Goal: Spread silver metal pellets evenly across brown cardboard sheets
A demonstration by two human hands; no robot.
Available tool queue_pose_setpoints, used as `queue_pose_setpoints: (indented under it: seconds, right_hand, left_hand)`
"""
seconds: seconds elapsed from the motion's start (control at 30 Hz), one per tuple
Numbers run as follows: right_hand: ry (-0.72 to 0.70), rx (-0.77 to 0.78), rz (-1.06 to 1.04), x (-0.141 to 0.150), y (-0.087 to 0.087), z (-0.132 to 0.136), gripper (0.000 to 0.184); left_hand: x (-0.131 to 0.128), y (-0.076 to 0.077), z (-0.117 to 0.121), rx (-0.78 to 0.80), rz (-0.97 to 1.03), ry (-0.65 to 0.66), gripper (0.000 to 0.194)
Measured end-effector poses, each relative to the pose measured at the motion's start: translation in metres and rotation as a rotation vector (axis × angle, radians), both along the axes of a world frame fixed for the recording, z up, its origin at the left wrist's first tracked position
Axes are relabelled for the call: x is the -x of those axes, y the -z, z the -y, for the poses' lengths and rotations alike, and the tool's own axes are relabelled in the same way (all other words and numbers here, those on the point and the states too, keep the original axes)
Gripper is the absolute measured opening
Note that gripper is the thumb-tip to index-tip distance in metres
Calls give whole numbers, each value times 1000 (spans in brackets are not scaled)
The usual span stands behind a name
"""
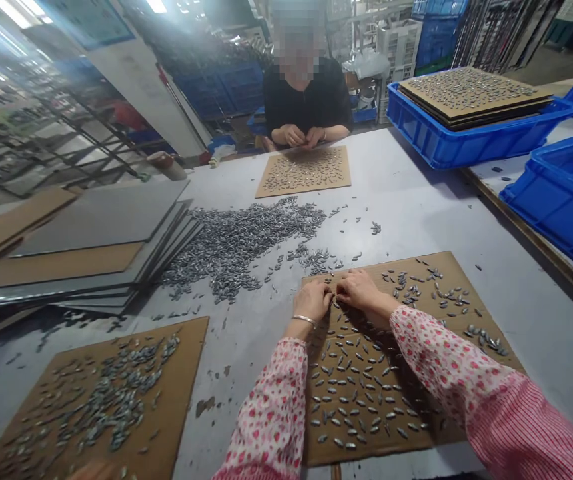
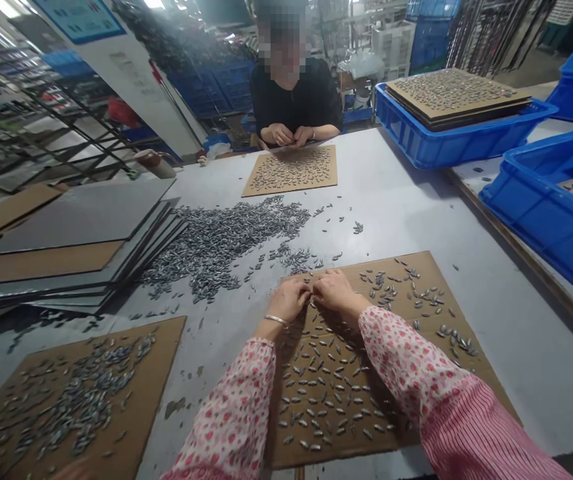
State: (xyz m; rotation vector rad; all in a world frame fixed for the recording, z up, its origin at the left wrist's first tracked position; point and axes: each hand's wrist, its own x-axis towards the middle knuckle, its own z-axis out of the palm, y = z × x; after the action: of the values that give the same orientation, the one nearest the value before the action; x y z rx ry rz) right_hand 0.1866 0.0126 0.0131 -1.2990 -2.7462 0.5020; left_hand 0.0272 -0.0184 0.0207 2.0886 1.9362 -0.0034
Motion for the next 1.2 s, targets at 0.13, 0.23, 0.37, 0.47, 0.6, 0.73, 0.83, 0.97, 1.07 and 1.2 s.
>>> queue_pose_setpoints:
  seconds: [0.13,0.23,0.37,0.47,0.6,0.73,0.83,0.97,1.07,1.2]
  right_hand:
    - [97,44,-69,3,3,-7,20]
    - [202,41,-115,6,7,-17,22]
    - [256,19,-126,15,12,-32,23]
    - [208,15,-106,22,13,-35,23]
    - [133,-13,-84,25,10,-32,25]
    - [89,-44,-86,19,6,-29,25]
    - [96,-38,-79,15,4,-27,23]
    - [104,5,-85,12,2,-23,21]
    - [83,21,-119,11,2,-20,19]
    - [21,35,-152,9,3,-18,15]
  left_hand:
    - [1,-9,1,113,-21,-135,23]
    - [2,-11,-2,120,20,-196,19]
    - [4,-11,-6,18,75,-254,20]
    - [4,-12,-10,-45,44,-240,22]
    - [4,-6,-12,-79,-43,-130,21]
    - [7,1,-8,-172,-133,15,24]
    - [5,1,-1,-212,-214,141,27]
    - [7,1,6,-227,-216,211,26]
    - [16,0,6,-204,-139,77,26]
    - [30,-6,-2,-152,-1,-114,22]
